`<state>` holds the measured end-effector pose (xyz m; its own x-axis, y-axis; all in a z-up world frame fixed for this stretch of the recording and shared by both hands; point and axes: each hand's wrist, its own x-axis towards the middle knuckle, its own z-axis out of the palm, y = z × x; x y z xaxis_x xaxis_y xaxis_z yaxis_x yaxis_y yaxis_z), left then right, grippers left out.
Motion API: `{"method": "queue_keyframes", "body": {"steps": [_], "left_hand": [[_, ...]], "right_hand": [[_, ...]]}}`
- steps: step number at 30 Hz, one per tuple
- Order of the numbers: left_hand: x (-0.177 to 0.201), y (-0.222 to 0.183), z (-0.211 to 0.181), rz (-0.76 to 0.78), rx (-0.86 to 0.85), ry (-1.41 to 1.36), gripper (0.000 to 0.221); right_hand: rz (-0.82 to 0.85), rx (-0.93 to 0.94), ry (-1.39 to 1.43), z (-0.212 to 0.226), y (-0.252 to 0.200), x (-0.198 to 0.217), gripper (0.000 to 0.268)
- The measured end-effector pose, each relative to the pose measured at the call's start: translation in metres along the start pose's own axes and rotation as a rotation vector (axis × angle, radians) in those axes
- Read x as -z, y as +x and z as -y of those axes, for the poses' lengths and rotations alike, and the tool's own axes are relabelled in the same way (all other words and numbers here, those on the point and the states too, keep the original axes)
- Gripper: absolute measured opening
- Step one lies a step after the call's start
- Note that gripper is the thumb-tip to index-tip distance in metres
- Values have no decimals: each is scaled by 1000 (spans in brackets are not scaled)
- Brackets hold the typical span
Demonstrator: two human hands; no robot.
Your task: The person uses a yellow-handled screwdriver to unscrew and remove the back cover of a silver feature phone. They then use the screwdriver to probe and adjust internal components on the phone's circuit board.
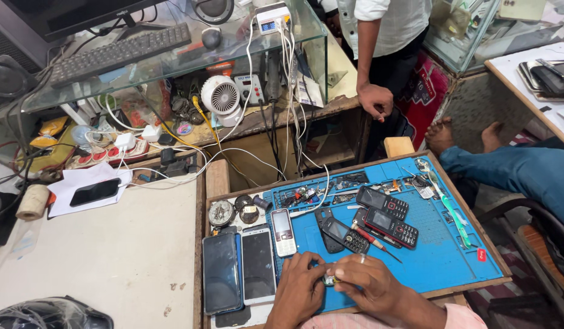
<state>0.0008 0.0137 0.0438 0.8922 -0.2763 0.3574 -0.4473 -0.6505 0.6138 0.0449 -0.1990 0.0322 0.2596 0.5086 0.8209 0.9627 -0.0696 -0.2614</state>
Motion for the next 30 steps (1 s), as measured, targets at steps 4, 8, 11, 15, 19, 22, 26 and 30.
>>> {"method": "queue_keyframes", "body": {"steps": [4,8,11,15,19,22,26,30], "left_hand": [[3,0,-2,4,23,-38,37],[6,1,-4,-11,14,-52,32],[8,1,-8,5,64,-65,32],[10,6,-14,57,206,-75,48],[13,8,-17,103,245,-41,47],[11,8,-13,201,348,-49,47],[3,1,-4,111,200,-104,37],[-4,-3,9,-9,130,-179,33]], "right_hand": [[2,-92,40,-12,-20,-9,60],[-201,-182,146,-29,-41,-9,63],[-354,-301,147,-39,-48,-1,64],[-443,-423,148,-45,-45,11,65],[-446,-426,137,-44,-40,11,63],[-445,-424,149,-46,-41,12,62],[-502,-424,181,-48,-45,15,64],[-608,-503,255,-48,-44,13,67]]}}
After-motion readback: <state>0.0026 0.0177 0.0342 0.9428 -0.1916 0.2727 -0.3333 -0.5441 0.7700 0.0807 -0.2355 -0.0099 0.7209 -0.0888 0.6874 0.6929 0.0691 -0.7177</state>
